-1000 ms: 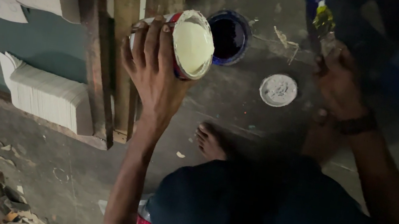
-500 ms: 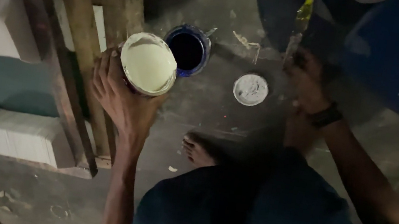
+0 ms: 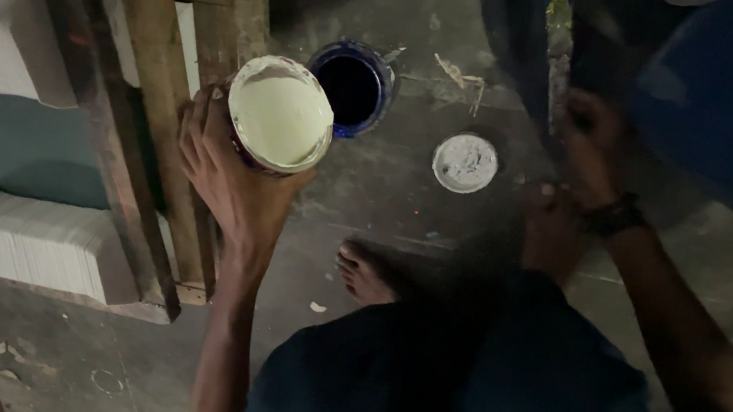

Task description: Mixing white and blue ink in a small container using a spatula.

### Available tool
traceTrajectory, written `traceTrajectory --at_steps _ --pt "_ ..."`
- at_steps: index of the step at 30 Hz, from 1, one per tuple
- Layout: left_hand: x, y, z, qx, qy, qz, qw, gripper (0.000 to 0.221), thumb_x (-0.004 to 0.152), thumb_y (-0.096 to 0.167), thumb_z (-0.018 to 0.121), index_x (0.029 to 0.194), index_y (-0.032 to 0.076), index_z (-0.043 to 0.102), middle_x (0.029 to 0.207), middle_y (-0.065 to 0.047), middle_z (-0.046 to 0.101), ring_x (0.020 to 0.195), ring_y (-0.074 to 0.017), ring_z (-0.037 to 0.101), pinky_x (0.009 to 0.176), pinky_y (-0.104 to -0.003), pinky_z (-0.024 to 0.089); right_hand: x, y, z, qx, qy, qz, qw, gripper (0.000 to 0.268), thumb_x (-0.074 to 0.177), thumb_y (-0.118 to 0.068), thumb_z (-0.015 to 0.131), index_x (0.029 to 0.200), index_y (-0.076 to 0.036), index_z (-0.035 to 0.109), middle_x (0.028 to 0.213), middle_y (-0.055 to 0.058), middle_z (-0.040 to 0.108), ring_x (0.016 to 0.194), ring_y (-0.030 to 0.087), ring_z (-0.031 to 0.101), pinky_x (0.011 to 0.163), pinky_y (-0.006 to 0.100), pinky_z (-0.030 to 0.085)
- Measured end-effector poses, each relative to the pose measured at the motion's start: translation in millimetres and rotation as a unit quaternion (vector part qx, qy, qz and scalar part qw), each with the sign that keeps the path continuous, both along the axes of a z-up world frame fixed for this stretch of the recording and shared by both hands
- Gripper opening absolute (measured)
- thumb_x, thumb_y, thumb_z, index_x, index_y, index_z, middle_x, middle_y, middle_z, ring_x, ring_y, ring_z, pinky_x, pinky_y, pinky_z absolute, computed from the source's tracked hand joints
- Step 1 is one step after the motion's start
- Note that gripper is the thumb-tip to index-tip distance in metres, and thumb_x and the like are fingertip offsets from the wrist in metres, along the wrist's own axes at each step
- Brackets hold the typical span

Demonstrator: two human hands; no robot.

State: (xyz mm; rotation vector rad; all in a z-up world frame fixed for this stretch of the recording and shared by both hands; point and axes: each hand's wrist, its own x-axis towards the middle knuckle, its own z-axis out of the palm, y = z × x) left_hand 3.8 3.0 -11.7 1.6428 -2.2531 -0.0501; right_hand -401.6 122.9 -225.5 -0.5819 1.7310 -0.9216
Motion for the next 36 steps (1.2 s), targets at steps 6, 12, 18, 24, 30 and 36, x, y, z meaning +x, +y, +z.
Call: traceTrajectory --at_steps 6,12,18,24,30,36 --pt "-3 0 5 0.020 0.015 0.010 1.000 0.111 0.077 0.048 0.102 0.156 0.010 0.033 0.156 -0.017 0.046 0.147 -0.0407 0.043 0.124 -0.062 0.033 -13 9 -34 -0.041 0.035 0.036 0.998 0.032 0.106 -0.020 0.068 0.135 -0.005 0.062 0.124 0.008 0.066 0.105 0.015 0.064 0.087 0.032 0.054" --pt "-1 0 4 0.028 0.032 0.015 0.999 0.113 0.078 0.049 0.103 0.156 0.009 0.032 0.157 -0.017 0.046 0.147 -0.0409 0.043 0.122 -0.061 0.032 2 5 12 -0.056 0.074 0.027 0.995 0.034 0.109 -0.026 0.067 0.136 -0.007 0.067 0.124 0.011 0.068 0.102 0.024 0.063 0.093 0.037 0.052" --pt "6 4 -2 0.028 0.037 0.011 0.999 0.112 0.080 0.050 0.103 0.157 0.010 0.031 0.157 -0.015 0.046 0.148 -0.0391 0.043 0.124 -0.061 0.034 32 46 20 -0.112 0.355 0.108 0.922 0.051 0.102 -0.018 0.071 0.147 0.001 0.061 0.137 0.032 0.057 0.125 0.046 0.055 0.105 0.051 0.045" --pt "7 6 -2 -0.001 0.023 -0.008 1.000 0.111 0.084 0.053 0.100 0.159 0.011 0.029 0.159 -0.016 0.042 0.150 -0.0408 0.040 0.125 -0.062 0.034 78 20 72 0.064 0.196 0.181 0.962 0.041 0.096 -0.030 0.075 0.131 -0.011 0.068 0.124 0.014 0.069 0.102 0.029 0.070 0.086 0.041 0.055" --pt "8 7 2 -0.019 -0.008 -0.027 0.999 0.106 0.089 0.054 0.096 0.160 0.011 0.029 0.160 -0.014 0.041 0.152 -0.0396 0.038 0.128 -0.062 0.031 68 33 36 0.003 0.212 0.215 0.953 0.035 0.098 -0.029 0.075 0.123 -0.004 0.069 0.114 0.016 0.070 0.096 0.026 0.070 0.082 0.038 0.055" --pt "9 6 4 -0.020 -0.022 -0.028 0.999 0.105 0.087 0.054 0.098 0.157 0.011 0.032 0.159 -0.016 0.041 0.151 -0.0400 0.038 0.125 -0.064 0.028 61 32 4 -0.002 0.173 0.172 0.970 0.032 0.104 -0.034 0.073 0.117 -0.005 0.070 0.109 0.014 0.072 0.091 0.024 0.070 0.082 0.035 0.055"
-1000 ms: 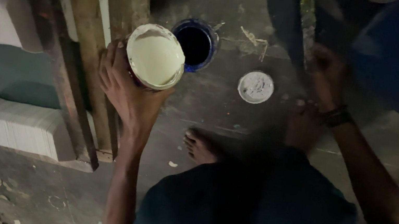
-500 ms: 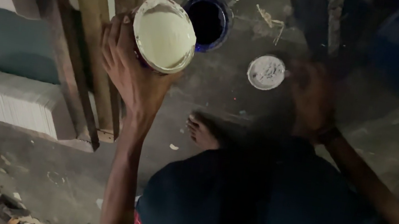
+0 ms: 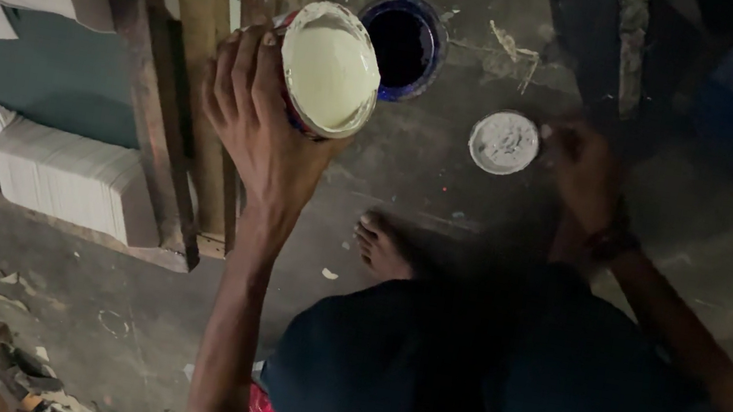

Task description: Mixing white and blue ink in a small container using a spatula.

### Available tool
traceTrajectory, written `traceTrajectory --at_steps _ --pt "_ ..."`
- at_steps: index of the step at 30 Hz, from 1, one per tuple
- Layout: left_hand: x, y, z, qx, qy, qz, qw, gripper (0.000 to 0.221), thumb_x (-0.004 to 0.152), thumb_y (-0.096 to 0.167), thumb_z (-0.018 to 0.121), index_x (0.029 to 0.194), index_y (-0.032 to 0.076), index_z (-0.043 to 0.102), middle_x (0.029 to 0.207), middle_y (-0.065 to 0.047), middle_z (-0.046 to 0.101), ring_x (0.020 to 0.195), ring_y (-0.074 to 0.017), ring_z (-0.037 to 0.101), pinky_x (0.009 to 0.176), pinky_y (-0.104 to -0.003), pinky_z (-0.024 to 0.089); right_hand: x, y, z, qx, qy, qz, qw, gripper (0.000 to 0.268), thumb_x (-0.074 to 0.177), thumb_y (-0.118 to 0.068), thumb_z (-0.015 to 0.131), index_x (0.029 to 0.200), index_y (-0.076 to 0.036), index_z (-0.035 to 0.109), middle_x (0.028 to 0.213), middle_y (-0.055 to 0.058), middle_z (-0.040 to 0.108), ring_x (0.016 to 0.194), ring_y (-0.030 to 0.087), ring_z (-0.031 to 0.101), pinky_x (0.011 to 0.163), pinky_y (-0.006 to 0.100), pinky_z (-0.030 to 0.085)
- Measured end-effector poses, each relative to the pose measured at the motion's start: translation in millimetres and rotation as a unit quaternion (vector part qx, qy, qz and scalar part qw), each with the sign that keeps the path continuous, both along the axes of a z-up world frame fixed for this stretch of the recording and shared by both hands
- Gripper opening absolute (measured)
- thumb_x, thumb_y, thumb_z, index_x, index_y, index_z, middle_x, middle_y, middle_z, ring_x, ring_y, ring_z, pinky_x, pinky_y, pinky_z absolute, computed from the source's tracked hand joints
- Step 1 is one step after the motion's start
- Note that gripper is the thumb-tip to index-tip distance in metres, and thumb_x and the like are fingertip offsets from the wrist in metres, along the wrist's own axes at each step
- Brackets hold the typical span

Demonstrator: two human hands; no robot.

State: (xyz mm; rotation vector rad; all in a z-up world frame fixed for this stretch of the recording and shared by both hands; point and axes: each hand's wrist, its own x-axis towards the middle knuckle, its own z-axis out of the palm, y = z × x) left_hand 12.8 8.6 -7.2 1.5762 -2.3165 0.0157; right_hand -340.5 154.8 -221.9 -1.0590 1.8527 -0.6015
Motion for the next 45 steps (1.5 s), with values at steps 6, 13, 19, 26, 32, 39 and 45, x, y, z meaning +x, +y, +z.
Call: traceTrajectory --at_steps 6,13,19,26,32,39,45 --pt "-3 0 1 0.016 0.002 -0.009 1.000 0.107 0.087 0.054 0.098 0.158 0.011 0.031 0.160 -0.015 0.041 0.151 -0.0405 0.038 0.126 -0.063 0.029 -8 -15 -24 -0.080 -0.005 0.053 0.995 0.029 0.111 -0.031 0.069 0.129 -0.008 0.073 0.118 0.015 0.070 0.105 0.025 0.070 0.088 0.035 0.054" --pt "-6 -2 4 0.030 0.009 0.001 1.000 0.110 0.080 0.049 0.102 0.157 0.010 0.033 0.158 -0.015 0.045 0.149 -0.0403 0.040 0.126 -0.062 0.031 14 -61 74 -0.110 0.099 0.311 0.939 0.061 0.084 -0.036 0.082 0.139 -0.013 0.065 0.129 0.016 0.057 0.121 0.039 0.055 0.099 0.051 0.050" --pt "-5 1 3 0.038 0.022 -0.006 0.999 0.111 0.078 0.046 0.104 0.157 0.009 0.034 0.158 -0.015 0.045 0.149 -0.0403 0.040 0.127 -0.062 0.030 31 -61 92 -0.052 0.206 0.352 0.912 0.113 0.049 -0.054 0.096 0.142 -0.008 0.051 0.140 0.020 0.045 0.129 0.045 0.043 0.099 0.061 0.042" --pt "-8 0 3 0.034 0.019 -0.006 0.999 0.111 0.079 0.049 0.104 0.155 0.008 0.035 0.156 -0.015 0.046 0.147 -0.0410 0.041 0.127 -0.062 0.030 29 -39 76 -0.036 0.228 0.372 0.899 0.100 0.060 -0.040 0.095 0.140 -0.003 0.048 0.149 0.018 0.044 0.136 0.040 0.043 0.108 0.056 0.041" --pt "-8 0 2 0.021 0.021 -0.013 0.999 0.107 0.083 0.048 0.103 0.156 0.010 0.034 0.157 -0.014 0.045 0.148 -0.0384 0.042 0.128 -0.060 0.030 35 -34 82 0.014 0.212 0.357 0.910 0.106 0.056 -0.035 0.097 0.141 -0.002 0.044 0.143 0.022 0.046 0.132 0.041 0.042 0.108 0.057 0.039" --pt "-8 2 2 0.045 0.023 0.001 0.999 0.110 0.076 0.045 0.103 0.154 0.009 0.035 0.155 -0.015 0.046 0.146 -0.0390 0.044 0.125 -0.061 0.030 29 -12 42 -0.011 0.163 0.289 0.943 0.122 0.058 -0.035 0.098 0.154 0.001 0.034 0.137 0.028 0.049 0.128 0.045 0.046 0.110 0.057 0.038" --pt "-5 2 1 0.017 0.015 -0.013 1.000 0.108 0.084 0.048 0.103 0.157 0.010 0.032 0.157 -0.015 0.044 0.149 -0.0391 0.041 0.128 -0.062 0.029 -4 20 -54 0.068 -0.222 0.041 0.972 0.096 0.080 -0.029 0.081 0.159 -0.008 0.030 0.134 0.018 0.059 0.104 0.027 0.064 0.084 0.042 0.057"
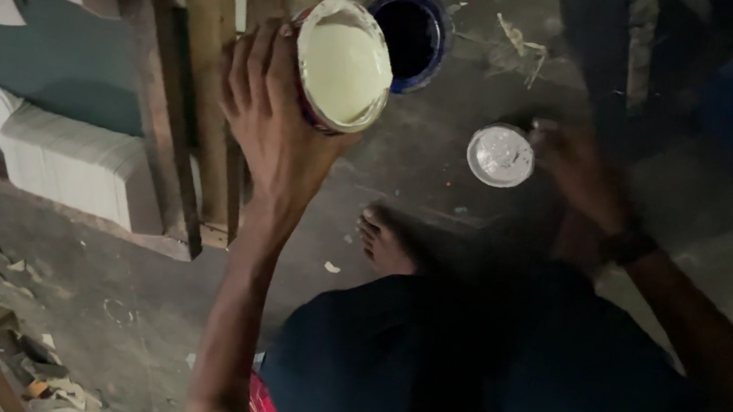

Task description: Mixing white and blue ink in a small container using a spatula.

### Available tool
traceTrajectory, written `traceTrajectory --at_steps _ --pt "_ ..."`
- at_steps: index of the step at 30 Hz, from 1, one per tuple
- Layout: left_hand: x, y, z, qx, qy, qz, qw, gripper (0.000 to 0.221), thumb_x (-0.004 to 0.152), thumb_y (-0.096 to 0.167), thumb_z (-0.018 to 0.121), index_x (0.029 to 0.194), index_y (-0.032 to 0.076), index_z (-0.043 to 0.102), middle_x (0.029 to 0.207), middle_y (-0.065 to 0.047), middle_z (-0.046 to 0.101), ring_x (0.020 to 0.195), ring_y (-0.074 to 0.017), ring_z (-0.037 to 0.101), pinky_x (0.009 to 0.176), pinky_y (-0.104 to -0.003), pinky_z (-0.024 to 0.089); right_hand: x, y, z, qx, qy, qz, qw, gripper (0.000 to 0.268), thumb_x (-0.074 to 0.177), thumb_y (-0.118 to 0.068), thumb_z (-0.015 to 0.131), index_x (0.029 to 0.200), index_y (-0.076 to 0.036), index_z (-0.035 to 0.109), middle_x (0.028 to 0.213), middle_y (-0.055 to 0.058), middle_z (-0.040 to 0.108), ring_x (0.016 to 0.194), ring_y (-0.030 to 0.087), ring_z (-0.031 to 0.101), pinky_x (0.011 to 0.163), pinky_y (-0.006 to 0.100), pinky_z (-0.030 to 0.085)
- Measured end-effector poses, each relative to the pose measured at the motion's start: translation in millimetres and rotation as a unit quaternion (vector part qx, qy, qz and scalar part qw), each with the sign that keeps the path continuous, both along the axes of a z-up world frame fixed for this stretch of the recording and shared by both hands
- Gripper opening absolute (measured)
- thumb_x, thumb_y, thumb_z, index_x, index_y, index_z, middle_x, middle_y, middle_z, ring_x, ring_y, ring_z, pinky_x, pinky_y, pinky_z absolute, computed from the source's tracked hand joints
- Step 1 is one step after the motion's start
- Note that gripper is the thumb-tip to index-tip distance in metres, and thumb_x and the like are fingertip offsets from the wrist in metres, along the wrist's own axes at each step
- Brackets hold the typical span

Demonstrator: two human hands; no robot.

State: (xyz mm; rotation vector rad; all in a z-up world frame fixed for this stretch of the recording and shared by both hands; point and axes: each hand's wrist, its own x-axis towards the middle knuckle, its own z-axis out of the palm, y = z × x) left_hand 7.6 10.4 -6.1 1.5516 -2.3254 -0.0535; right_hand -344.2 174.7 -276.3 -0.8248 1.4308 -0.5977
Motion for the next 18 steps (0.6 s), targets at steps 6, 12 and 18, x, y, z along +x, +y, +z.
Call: traceTrajectory --at_steps 6,12,18 --pt "-3 -1 3 -0.003 -0.025 -0.007 1.000 0.107 0.085 0.052 0.100 0.157 0.009 0.033 0.157 -0.016 0.044 0.148 -0.0402 0.039 0.123 -0.064 0.029 -16 -14 21 0.042 -0.090 -0.013 0.995 0.034 0.104 -0.022 0.061 0.129 -0.001 0.068 0.119 0.011 0.071 0.107 0.018 0.068 0.091 0.031 0.058" --pt "-4 -4 5 -0.011 -0.062 -0.015 0.998 0.100 0.087 0.051 0.099 0.155 0.007 0.040 0.157 -0.015 0.044 0.148 -0.0384 0.039 0.122 -0.064 0.029 -16 -15 15 0.022 -0.022 0.145 0.989 0.031 0.101 -0.020 0.064 0.125 -0.001 0.072 0.113 0.012 0.075 0.105 0.018 0.069 0.092 0.033 0.054" --pt "-6 -5 6 -0.021 -0.117 -0.023 0.993 0.096 0.088 0.047 0.098 0.156 0.009 0.042 0.157 -0.013 0.044 0.148 -0.0379 0.038 0.121 -0.067 0.026 -5 -16 43 -0.024 -0.137 0.062 0.988 0.029 0.103 -0.021 0.065 0.125 -0.003 0.069 0.113 0.009 0.072 0.104 0.014 0.066 0.092 0.030 0.053"
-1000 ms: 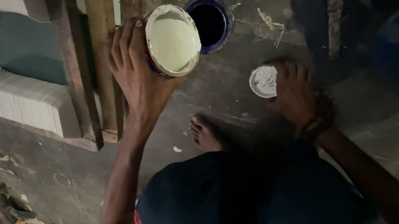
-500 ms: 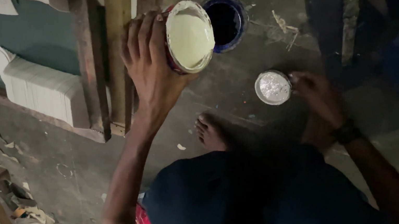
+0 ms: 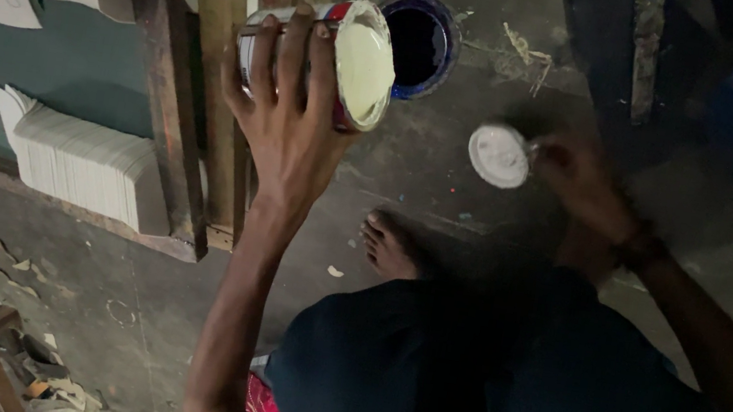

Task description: Mixing white and blue ink in a small container using a spatula.

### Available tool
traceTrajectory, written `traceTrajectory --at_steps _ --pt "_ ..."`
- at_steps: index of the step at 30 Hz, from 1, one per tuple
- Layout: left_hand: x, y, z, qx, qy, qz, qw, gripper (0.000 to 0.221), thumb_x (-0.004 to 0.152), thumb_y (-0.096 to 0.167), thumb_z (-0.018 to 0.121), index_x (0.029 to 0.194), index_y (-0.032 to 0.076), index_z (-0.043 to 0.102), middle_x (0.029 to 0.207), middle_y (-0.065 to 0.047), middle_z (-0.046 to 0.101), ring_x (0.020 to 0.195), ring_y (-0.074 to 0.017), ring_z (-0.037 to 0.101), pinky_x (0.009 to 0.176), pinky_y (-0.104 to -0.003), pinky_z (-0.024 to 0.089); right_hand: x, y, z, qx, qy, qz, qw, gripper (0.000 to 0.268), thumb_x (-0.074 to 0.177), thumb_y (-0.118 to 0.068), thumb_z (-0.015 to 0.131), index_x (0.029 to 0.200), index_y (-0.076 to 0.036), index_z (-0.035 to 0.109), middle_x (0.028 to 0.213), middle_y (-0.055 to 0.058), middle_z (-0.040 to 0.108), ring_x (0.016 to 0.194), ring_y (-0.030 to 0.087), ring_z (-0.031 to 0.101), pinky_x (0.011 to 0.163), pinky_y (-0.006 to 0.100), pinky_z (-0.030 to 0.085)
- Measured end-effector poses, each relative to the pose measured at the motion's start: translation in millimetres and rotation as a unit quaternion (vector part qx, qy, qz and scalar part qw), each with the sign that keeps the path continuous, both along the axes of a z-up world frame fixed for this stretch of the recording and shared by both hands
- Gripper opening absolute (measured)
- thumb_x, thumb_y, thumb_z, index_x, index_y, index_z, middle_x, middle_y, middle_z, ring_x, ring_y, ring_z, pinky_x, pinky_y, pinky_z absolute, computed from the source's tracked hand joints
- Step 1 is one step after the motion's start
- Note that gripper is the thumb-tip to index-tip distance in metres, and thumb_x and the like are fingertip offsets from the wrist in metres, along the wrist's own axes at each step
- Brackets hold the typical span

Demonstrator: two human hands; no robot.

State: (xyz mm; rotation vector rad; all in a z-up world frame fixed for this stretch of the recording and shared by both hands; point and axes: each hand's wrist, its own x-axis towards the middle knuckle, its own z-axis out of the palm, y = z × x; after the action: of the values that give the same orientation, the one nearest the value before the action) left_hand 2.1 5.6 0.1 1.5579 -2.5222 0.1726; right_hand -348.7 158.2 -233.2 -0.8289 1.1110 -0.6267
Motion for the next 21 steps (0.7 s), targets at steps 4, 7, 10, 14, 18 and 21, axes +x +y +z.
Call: traceTrajectory --at_steps 4,7,10,14,18,21 --pt "-1 -3 2 -0.006 -0.037 -0.014 0.999 0.086 0.091 0.039 0.094 0.155 0.009 0.045 0.160 -0.013 0.044 0.150 -0.0381 0.037 0.122 -0.069 0.024 7 -47 92 -0.112 0.161 -0.041 0.980 0.025 0.103 -0.016 0.066 0.123 -0.001 0.065 0.112 0.011 0.069 0.100 0.017 0.067 0.087 0.032 0.054" --pt "-3 -4 2 -0.020 -0.069 -0.013 0.997 0.071 0.097 0.030 0.088 0.152 0.009 0.048 0.162 -0.011 0.044 0.152 -0.0362 0.036 0.124 -0.069 0.023 11 -78 142 -0.153 0.169 -0.068 0.971 0.020 0.106 -0.012 0.065 0.122 0.000 0.064 0.110 0.010 0.070 0.099 0.015 0.070 0.085 0.030 0.057" --pt "-7 -6 6 -0.030 -0.078 -0.013 0.996 0.061 0.101 0.024 0.084 0.150 0.010 0.050 0.162 -0.010 0.044 0.152 -0.0353 0.037 0.125 -0.069 0.023 16 -106 171 -0.250 0.161 -0.099 0.950 0.016 0.109 -0.008 0.067 0.122 0.001 0.062 0.112 0.011 0.070 0.102 0.015 0.072 0.086 0.028 0.059" --pt "-9 -8 6 -0.036 -0.056 -0.015 0.998 0.064 0.101 0.027 0.084 0.152 0.010 0.050 0.161 -0.011 0.044 0.151 -0.0355 0.037 0.124 -0.070 0.023 26 -134 193 -0.337 0.196 -0.084 0.917 0.015 0.113 -0.007 0.072 0.117 0.004 0.062 0.107 0.013 0.072 0.097 0.018 0.075 0.085 0.030 0.062" --pt "-9 -8 9 -0.032 -0.038 -0.004 0.999 0.068 0.099 0.030 0.086 0.153 0.011 0.048 0.160 -0.010 0.044 0.150 -0.0347 0.038 0.125 -0.069 0.024 35 -147 198 -0.420 0.271 -0.042 0.865 0.018 0.108 -0.005 0.076 0.122 0.001 0.065 0.112 0.016 0.071 0.102 0.024 0.075 0.084 0.032 0.061" --pt "-9 -9 14 -0.024 -0.030 0.001 0.999 0.074 0.095 0.032 0.088 0.153 0.011 0.046 0.158 -0.010 0.045 0.149 -0.0353 0.038 0.125 -0.068 0.023 40 -154 197 -0.480 0.263 -0.019 0.837 0.017 0.112 -0.005 0.076 0.122 0.001 0.063 0.115 0.016 0.068 0.099 0.024 0.074 0.084 0.031 0.062"
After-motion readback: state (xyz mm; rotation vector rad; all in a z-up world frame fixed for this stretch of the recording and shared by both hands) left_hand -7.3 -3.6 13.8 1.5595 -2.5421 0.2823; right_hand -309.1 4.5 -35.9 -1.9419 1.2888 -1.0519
